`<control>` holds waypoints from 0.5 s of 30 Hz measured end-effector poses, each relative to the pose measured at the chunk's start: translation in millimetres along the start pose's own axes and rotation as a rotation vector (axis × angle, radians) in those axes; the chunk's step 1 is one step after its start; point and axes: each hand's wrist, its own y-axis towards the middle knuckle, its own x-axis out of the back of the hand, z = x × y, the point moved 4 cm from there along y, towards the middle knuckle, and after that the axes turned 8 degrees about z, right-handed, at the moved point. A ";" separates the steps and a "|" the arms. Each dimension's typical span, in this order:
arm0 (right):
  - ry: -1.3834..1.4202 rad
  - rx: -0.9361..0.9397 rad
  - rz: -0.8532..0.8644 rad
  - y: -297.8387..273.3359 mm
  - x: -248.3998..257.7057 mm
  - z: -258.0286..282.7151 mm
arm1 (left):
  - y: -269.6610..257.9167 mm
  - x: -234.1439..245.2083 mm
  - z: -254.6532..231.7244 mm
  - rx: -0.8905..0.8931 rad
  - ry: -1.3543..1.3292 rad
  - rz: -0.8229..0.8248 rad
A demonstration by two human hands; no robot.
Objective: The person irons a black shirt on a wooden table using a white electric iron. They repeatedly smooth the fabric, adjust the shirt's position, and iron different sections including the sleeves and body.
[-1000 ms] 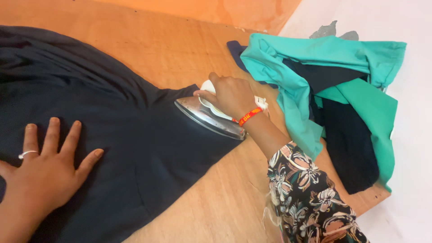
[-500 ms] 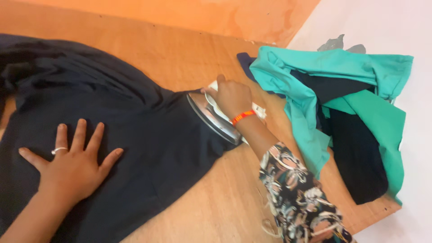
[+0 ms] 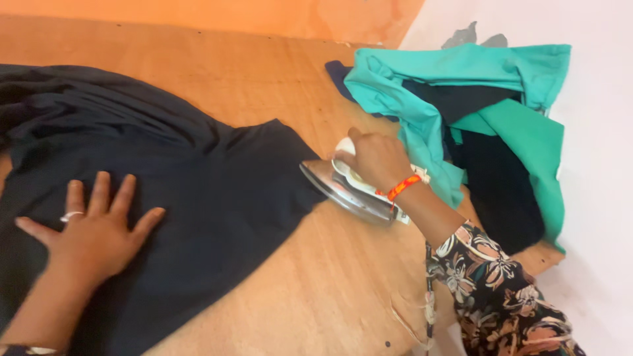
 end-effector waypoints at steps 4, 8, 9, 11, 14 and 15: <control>0.286 -0.029 -0.275 10.1 20.4 -32.0 | 2.5 18.2 12.6 -0.168 -0.170 -0.236; 0.657 -0.062 -0.502 36.9 15.6 -46.5 | 1.8 5.4 11.1 -0.200 1.106 0.046; 0.738 -0.037 -0.567 42.9 10.4 -46.8 | 2.1 3.5 11.3 -0.196 1.075 0.012; 0.783 -0.032 -0.680 51.9 -8.1 -45.5 | -2.6 3.0 8.5 -0.396 0.680 -0.242; 0.788 -0.007 -0.890 56.9 -39.3 -57.1 | -5.1 5.5 10.1 -0.582 0.282 -0.485; 0.779 0.006 -0.967 58.2 -50.1 -62.0 | 1.1 -2.8 13.0 -0.400 0.649 -0.299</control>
